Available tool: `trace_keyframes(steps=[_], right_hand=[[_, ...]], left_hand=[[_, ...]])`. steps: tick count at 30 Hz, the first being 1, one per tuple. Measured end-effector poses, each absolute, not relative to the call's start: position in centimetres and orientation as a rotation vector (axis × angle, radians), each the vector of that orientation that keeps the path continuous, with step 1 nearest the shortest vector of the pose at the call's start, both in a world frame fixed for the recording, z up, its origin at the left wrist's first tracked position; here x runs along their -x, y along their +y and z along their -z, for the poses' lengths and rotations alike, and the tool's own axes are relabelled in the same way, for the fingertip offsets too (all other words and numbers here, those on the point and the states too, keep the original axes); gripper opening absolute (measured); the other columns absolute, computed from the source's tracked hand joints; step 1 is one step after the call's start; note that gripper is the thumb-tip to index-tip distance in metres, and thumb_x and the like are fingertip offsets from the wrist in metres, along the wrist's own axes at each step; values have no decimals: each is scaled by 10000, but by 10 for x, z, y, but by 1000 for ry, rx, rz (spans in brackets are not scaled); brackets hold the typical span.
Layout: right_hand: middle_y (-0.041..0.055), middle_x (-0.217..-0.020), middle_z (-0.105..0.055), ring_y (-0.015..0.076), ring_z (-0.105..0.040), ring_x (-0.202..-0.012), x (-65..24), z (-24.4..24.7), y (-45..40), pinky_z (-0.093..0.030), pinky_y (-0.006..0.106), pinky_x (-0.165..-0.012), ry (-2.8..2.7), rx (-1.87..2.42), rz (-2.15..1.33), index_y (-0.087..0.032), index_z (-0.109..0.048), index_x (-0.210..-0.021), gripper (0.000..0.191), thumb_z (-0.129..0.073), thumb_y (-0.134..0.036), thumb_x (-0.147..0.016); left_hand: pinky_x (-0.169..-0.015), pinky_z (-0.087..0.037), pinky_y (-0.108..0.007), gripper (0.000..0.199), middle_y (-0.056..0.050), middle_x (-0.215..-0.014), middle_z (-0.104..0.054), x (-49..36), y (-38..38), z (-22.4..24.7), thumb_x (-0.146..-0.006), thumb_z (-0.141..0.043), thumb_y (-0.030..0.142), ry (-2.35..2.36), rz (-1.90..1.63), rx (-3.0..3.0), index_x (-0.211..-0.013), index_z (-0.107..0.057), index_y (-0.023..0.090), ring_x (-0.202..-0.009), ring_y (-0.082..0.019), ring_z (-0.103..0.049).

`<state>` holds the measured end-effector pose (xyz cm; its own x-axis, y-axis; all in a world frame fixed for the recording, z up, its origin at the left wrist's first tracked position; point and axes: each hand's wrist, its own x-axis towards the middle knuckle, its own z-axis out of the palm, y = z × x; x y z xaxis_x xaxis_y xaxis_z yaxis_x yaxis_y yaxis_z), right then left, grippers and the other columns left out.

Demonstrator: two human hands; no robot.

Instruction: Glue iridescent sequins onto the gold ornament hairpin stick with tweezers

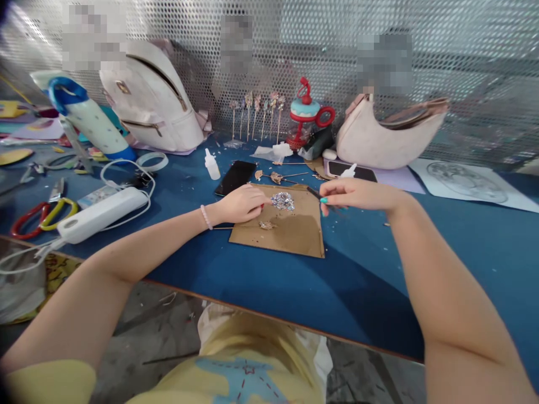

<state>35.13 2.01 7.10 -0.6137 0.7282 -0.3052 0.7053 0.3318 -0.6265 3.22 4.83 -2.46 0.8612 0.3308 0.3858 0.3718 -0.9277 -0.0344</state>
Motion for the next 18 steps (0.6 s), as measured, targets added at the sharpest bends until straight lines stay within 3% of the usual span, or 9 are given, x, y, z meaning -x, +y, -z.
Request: trace_keyframes(steps=[8, 12, 14, 18], right_hand=[[30, -741, -667, 105, -483, -593, -354, -89, 8, -350, 282, -557, -2397, 1420, -1053, -202, -477, -928, 374, -448, -575, -924], [26, -705, -660, 133, -572, -644, -334, -88, -2, -389, 284, -595, -2347, 1292, -934, -202, -482, -938, 342, -465, -544, -927], [15, -683, -650, 135, -567, -619, -322, -87, -10, -391, 286, -590, -2353, 1266, -879, -207, -486, -927, 307, -467, -514, -933], [-4, -665, -637, 128, -523, -567, -302, -88, -26, -348, 283, -552, -2368, 1297, -735, -222, -509, -934, 218, -481, -438, -938]], left_hand=[[-894, -482, -360, 305, -72, -1022, -701, -40, 39, 15, -926, -392, 149, -749, 853, 3124, -1102, -640, 151, -972, -189, -635], [-1064, -441, -353, 307, -75, -1245, -651, -53, 16, 1, -931, -429, 159, -875, 1306, 3409, -1188, -596, 163, -1194, -167, -578], [-1101, -420, -352, 356, -86, -1340, -596, -60, 2, -6, -943, -460, 204, -841, 1366, 3610, -1292, -522, 183, -1274, -170, -532], [-961, -518, -315, 466, -117, -1238, -656, -65, -21, -21, -949, -495, 234, -693, 1330, 3883, -1402, -396, 187, -1160, -176, -613]])
